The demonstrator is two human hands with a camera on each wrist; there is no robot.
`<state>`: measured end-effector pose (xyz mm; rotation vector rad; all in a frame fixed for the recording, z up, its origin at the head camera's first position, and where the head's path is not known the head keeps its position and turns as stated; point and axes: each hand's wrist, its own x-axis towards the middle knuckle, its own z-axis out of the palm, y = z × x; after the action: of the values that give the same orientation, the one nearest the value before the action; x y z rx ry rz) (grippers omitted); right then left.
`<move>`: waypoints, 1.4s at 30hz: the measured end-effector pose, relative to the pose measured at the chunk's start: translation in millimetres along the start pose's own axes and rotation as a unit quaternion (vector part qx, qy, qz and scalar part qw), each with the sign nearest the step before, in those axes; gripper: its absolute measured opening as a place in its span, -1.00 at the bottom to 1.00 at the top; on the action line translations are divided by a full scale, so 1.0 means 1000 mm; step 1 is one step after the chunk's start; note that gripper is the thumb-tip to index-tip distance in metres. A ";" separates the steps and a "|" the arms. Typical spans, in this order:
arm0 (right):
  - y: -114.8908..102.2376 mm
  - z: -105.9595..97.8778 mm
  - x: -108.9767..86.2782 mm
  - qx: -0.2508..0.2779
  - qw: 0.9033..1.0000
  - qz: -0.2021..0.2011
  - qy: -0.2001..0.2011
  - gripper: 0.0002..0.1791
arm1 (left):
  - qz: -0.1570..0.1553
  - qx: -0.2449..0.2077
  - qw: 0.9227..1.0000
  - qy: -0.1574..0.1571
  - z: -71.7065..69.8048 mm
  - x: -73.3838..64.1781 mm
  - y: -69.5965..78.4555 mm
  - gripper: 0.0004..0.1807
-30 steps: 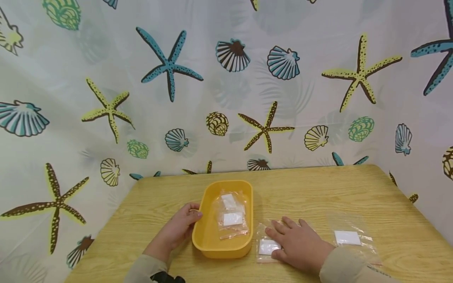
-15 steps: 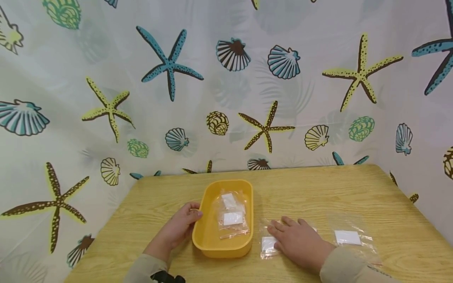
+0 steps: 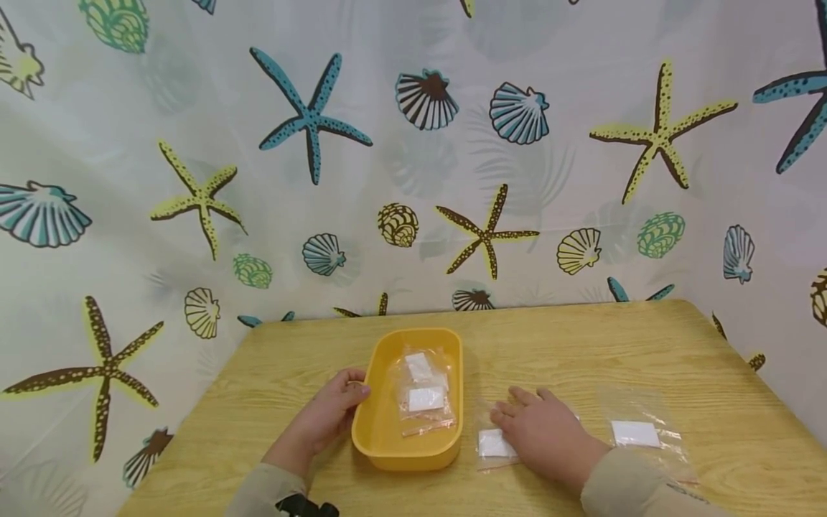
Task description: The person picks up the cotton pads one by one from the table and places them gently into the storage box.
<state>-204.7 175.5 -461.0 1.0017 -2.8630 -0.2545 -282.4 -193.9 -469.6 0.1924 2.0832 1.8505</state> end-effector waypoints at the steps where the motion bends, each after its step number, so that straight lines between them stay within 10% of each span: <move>1: 0.001 0.000 0.000 0.001 1.000 0.002 0.005 -0.57 | 0.000 0.000 1.000 0.000 0.000 0.000 0.000 -0.57; 42: 0.023 -0.034 0.019 0.004 0.992 0.073 0.100 -0.50 | -0.004 0.002 1.000 0.006 0.001 0.000 -0.001 -0.57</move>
<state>-228.9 176.7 -423.1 0.7652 -2.7388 -0.1237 -282.3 -193.1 -470.4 0.1749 2.0931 1.8477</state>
